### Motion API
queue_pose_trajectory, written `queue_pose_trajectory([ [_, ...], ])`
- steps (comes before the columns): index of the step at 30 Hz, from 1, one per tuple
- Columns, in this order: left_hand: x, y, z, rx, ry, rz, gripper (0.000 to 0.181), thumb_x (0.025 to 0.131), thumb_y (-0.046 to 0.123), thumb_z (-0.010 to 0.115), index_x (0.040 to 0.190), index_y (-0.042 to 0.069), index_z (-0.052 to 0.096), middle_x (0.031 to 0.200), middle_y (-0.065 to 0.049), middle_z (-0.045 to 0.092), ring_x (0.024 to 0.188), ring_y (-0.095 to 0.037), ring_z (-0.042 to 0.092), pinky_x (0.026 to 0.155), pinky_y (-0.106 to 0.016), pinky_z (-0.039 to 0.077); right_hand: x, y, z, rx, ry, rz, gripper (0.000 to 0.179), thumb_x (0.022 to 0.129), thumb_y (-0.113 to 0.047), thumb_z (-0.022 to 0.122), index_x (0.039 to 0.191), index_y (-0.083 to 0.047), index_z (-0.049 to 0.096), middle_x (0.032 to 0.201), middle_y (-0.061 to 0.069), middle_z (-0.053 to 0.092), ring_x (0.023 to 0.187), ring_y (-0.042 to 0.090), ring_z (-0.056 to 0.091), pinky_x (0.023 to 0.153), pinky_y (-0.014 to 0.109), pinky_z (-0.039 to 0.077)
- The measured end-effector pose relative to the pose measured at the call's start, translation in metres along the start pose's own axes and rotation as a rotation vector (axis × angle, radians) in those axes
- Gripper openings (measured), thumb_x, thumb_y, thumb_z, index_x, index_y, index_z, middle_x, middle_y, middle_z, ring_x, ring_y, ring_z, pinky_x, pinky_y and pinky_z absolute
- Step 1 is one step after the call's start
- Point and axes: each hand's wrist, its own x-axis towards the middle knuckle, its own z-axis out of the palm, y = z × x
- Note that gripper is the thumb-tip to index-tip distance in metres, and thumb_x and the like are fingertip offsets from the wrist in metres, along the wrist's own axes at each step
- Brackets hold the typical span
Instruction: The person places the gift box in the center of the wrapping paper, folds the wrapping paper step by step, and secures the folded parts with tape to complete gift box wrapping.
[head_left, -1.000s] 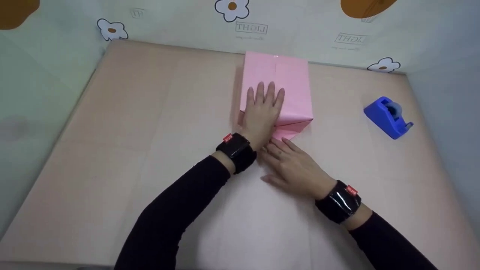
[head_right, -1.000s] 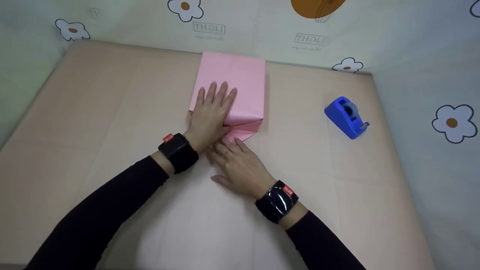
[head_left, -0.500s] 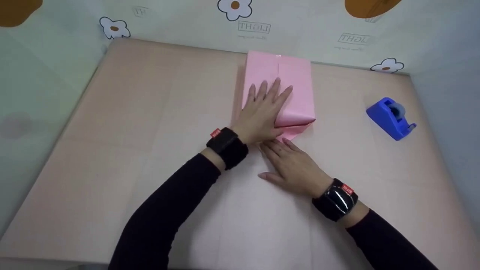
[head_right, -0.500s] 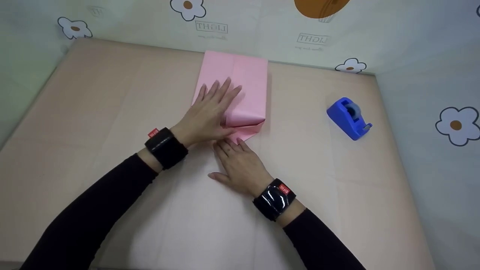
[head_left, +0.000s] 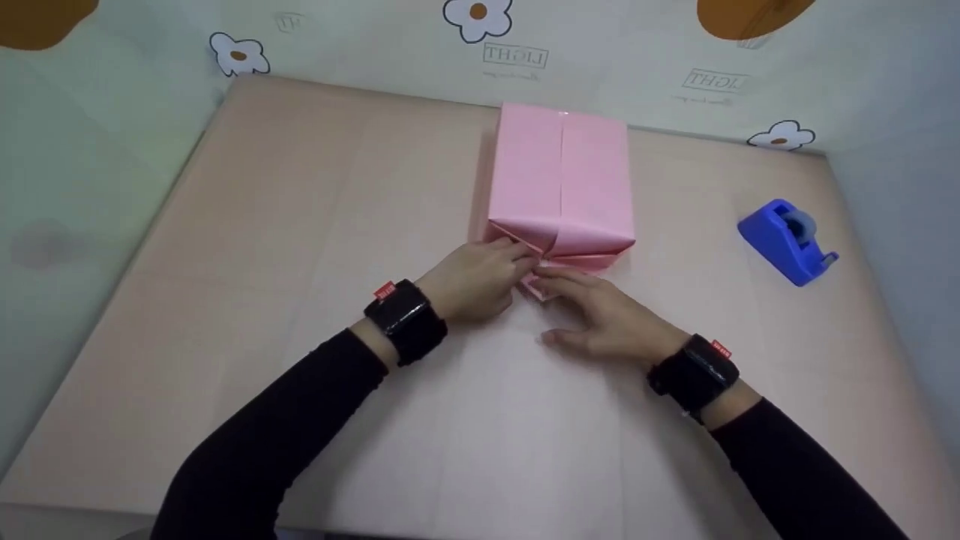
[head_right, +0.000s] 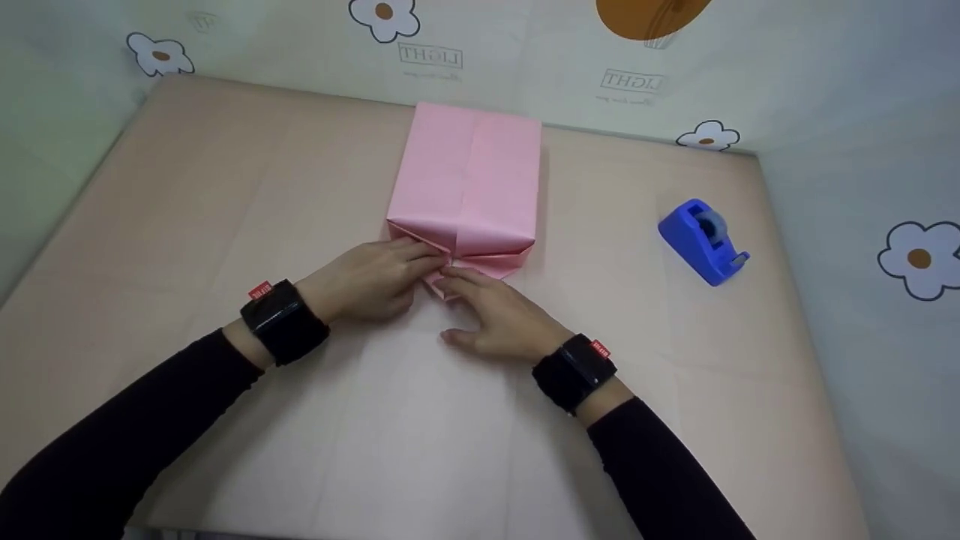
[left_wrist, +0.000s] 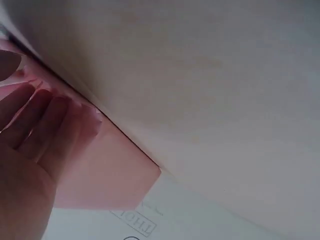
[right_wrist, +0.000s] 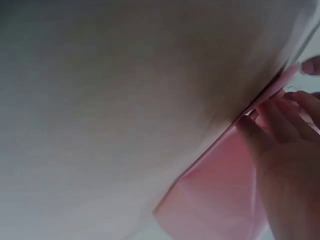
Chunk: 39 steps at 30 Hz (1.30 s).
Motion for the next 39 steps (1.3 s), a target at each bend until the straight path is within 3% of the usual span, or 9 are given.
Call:
queue_pose_trajectory([
  [4, 0.005, 0.001, 0.002, -0.029, -0.058, -0.011, 0.051, 0.087, 0.007, 0.056, 0.138, 0.005, 0.058, 0.138, -0.011, 0.062, 0.129, -0.028, 0.058, 0.109, -0.040, 0.049, 0.004, 0.016, -0.009, 0.393, 0.136, 0.084, 0.041, 0.084, 0.014, 0.061, 0.123, 0.004, 0.064, 0.135, 0.017, 0.063, 0.131, 0.031, 0.059, 0.114, 0.038, 0.046],
  [6, 0.007, 0.001, 0.002, -0.032, -0.059, -0.012, 0.050, 0.086, 0.007, 0.057, 0.136, 0.005, 0.060, 0.136, -0.011, 0.064, 0.128, -0.028, 0.059, 0.108, -0.040, 0.050, 0.003, 0.022, -0.013, 0.459, 0.199, 0.111, 0.042, 0.080, 0.021, 0.057, 0.119, 0.006, 0.065, 0.126, 0.020, 0.067, 0.124, 0.033, 0.064, 0.108, 0.034, 0.051],
  [8, 0.009, 0.003, 0.004, -0.015, -0.031, 0.003, 0.047, 0.088, 0.007, 0.058, 0.135, 0.004, 0.061, 0.130, -0.011, 0.069, 0.122, -0.028, 0.062, 0.102, -0.040, 0.053, 0.000, 0.025, -0.017, 0.367, 0.226, 0.067, 0.040, 0.080, 0.020, 0.060, 0.116, 0.005, 0.067, 0.121, 0.018, 0.070, 0.119, 0.032, 0.067, 0.105, 0.033, 0.053],
  [13, 0.013, 0.006, 0.009, 0.065, 0.063, 0.026, 0.031, 0.094, 0.004, 0.057, 0.124, 0.005, 0.066, 0.104, -0.010, 0.077, 0.102, -0.027, 0.071, 0.085, -0.038, 0.059, -0.016, 0.026, -0.025, -0.165, 0.279, -0.132, 0.024, 0.081, -0.005, 0.080, 0.104, -0.010, 0.077, 0.098, 0.002, 0.078, 0.092, 0.019, 0.074, 0.085, 0.033, 0.060],
  [18, 0.016, 0.005, 0.010, 0.096, 0.098, 0.015, 0.018, 0.096, 0.005, 0.058, 0.108, 0.007, 0.071, 0.095, -0.009, 0.076, 0.092, -0.025, 0.073, 0.078, -0.037, 0.060, -0.022, 0.033, -0.025, -0.557, 0.289, -0.185, 0.020, 0.087, -0.016, 0.077, 0.106, -0.010, 0.076, 0.091, 0.002, 0.078, 0.078, 0.017, 0.073, 0.066, 0.036, 0.060],
  [24, 0.014, 0.002, 0.008, 0.109, 0.123, 0.030, 0.018, 0.095, 0.003, 0.058, 0.091, 0.008, 0.075, 0.085, -0.006, 0.075, 0.079, -0.022, 0.071, 0.072, -0.036, 0.059, -0.013, 0.041, -0.015, -0.538, 0.220, -0.204, 0.030, 0.095, -0.015, 0.066, 0.124, -0.010, 0.071, 0.116, 0.007, 0.076, 0.111, 0.023, 0.070, 0.092, 0.042, 0.058],
  [28, 0.016, 0.001, 0.007, 0.135, 0.127, 0.046, 0.020, 0.097, 0.005, 0.056, 0.092, 0.009, 0.075, 0.083, -0.005, 0.075, 0.074, -0.021, 0.070, 0.070, -0.035, 0.059, -0.010, 0.043, -0.011, -0.576, 0.274, -0.244, 0.023, 0.093, -0.021, 0.070, 0.114, -0.010, 0.074, 0.101, 0.004, 0.077, 0.091, 0.020, 0.073, 0.075, 0.039, 0.061],
  [32, 0.017, -0.003, 0.006, 0.043, 0.150, 0.022, 0.017, 0.103, 0.012, 0.055, 0.100, 0.010, 0.071, 0.090, -0.006, 0.074, 0.078, -0.021, 0.068, 0.075, -0.036, 0.059, -0.004, 0.042, -0.009, -0.608, 0.328, -0.233, 0.015, 0.095, -0.024, 0.071, 0.103, -0.012, 0.072, 0.078, 0.001, 0.072, 0.064, 0.017, 0.065, 0.056, 0.037, 0.055],
  [39, 0.017, -0.004, 0.002, -0.038, 0.152, -0.041, 0.012, 0.105, 0.005, 0.048, 0.109, 0.003, 0.059, 0.077, -0.009, 0.067, 0.072, -0.022, 0.067, 0.069, -0.036, 0.058, -0.001, 0.043, -0.017, -0.373, 0.374, -0.046, 0.010, 0.097, -0.019, 0.069, 0.103, -0.012, 0.072, 0.084, 0.004, 0.077, 0.069, 0.018, 0.069, 0.066, 0.037, 0.057],
])
